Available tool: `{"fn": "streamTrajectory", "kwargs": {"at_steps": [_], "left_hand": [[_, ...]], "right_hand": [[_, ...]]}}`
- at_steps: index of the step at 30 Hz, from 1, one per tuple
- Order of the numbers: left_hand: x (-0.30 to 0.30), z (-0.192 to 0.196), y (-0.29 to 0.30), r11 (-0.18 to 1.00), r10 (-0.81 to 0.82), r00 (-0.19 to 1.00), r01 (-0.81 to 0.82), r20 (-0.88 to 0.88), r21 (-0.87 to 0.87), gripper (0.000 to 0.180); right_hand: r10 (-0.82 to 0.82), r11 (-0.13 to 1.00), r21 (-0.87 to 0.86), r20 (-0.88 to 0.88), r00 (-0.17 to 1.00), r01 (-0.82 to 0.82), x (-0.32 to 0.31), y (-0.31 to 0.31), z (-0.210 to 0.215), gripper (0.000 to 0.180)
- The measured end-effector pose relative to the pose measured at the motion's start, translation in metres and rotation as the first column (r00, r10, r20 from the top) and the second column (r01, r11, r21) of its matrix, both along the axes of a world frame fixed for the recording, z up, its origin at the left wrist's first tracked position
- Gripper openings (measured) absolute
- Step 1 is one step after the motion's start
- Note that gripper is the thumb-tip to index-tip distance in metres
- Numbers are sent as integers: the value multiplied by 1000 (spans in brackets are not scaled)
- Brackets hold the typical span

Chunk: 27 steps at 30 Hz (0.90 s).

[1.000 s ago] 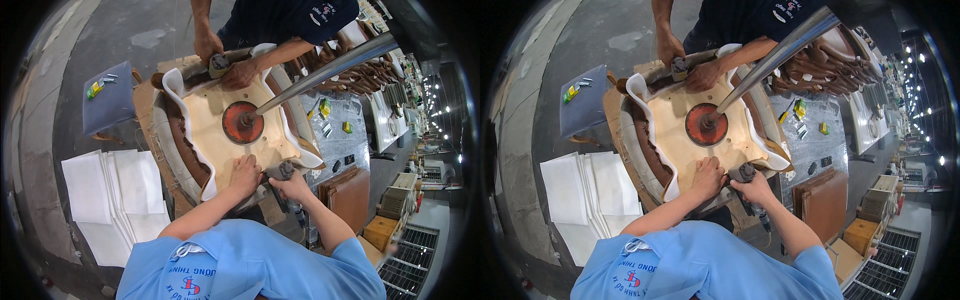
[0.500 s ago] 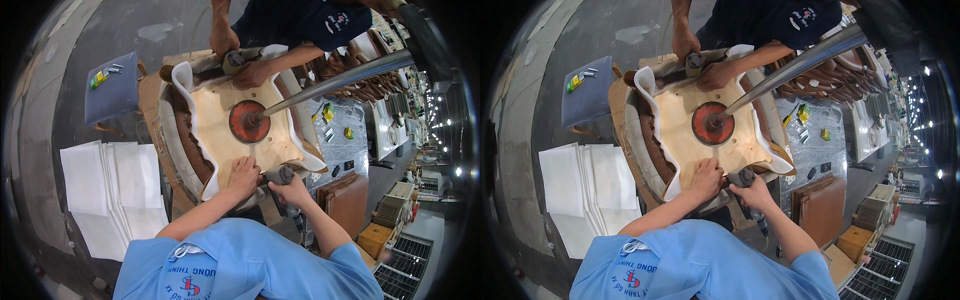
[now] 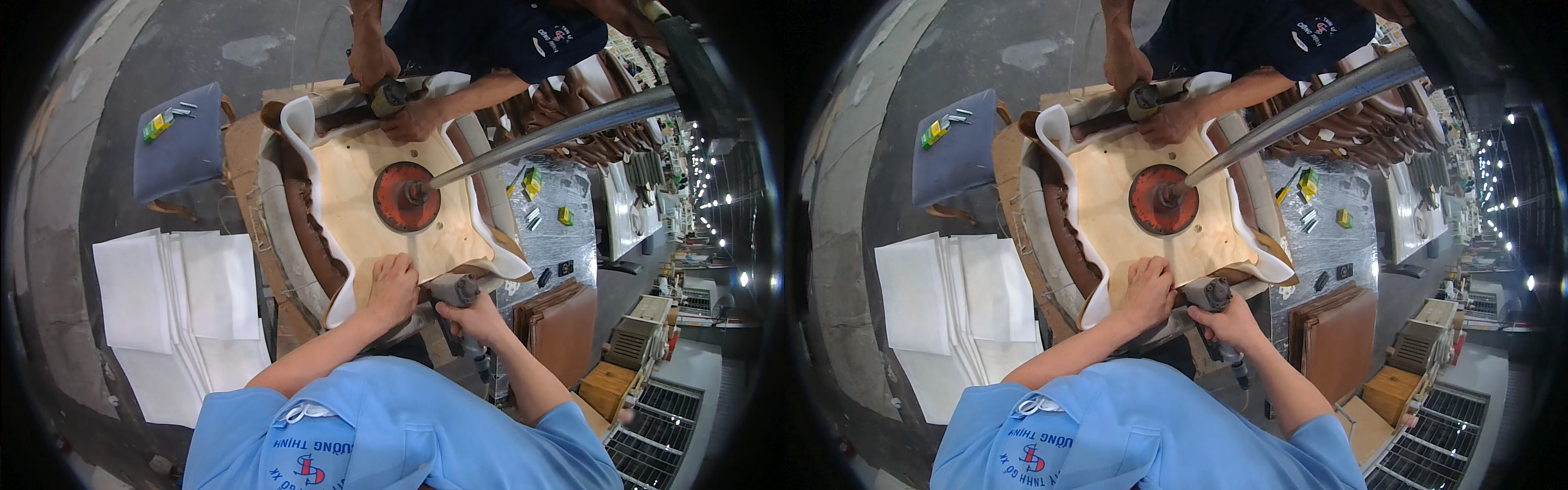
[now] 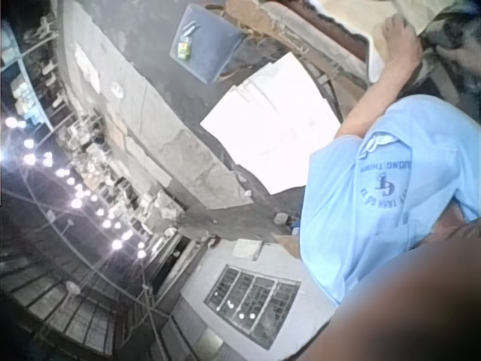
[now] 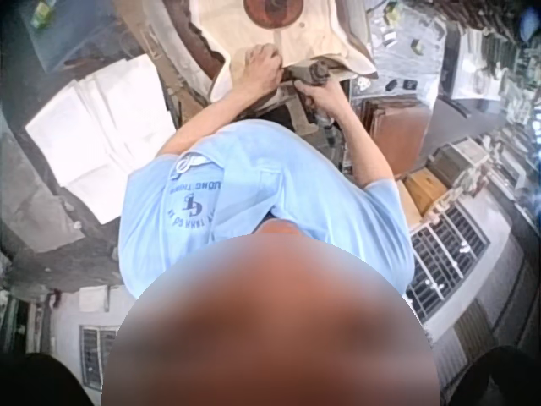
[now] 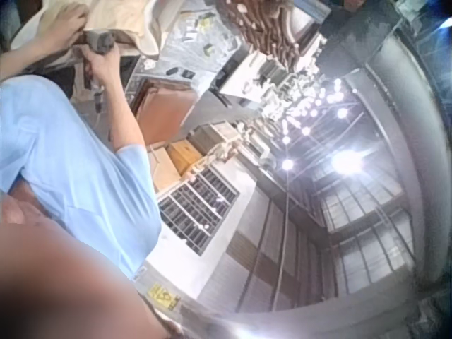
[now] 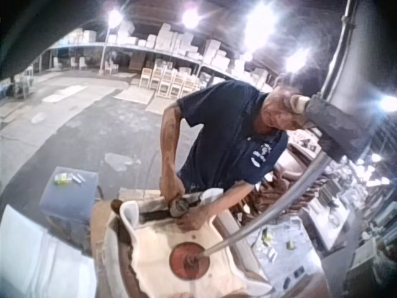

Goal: The person uses a pneumatic staple gun to attach white fabric to a wooden chair base while a coworker assists by holding the frame and applying staples. They flip the chair, place a brown leather cover over the cushion, and continue stapling the fabric to secure it.

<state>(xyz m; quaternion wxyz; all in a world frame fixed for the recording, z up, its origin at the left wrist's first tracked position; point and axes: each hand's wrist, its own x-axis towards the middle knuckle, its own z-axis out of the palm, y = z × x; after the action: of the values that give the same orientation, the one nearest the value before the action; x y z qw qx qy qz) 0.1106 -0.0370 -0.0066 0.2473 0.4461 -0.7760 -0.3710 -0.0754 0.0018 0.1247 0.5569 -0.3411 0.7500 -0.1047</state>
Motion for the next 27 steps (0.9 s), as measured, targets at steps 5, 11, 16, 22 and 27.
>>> {"fn": "streamTrajectory", "kwargs": {"at_steps": [5, 11, 16, 22, 27], "left_hand": [[-4, -2, 3, 998, 67, 997, -68, -38, -14, 19], [7, 0, -4, 999, -16, 999, 15, -44, -30, 16], [11, 3, -3, 998, -32, 998, 29, -51, -49, 13], [3, -4, -2, 994, 18, 997, -26, -79, -104, 13], [1, -6, -1, 1000, 19, 998, -20, -59, -17, 10]], "right_hand": [[30, 999, -23, -32, 999, -30, 9, -7, -7, 32], [3, 1000, -28, -35, 999, -4, 9, -4, -1, 25], [-49, 999, -1, 8, 999, 49, 9, 8, 1, 28], [-51, 999, -2, 24, 998, 51, 16, 8, -3, 25], [-5, 1000, 2, -12, 1000, 5, 20, -2, -4, 21]]}}
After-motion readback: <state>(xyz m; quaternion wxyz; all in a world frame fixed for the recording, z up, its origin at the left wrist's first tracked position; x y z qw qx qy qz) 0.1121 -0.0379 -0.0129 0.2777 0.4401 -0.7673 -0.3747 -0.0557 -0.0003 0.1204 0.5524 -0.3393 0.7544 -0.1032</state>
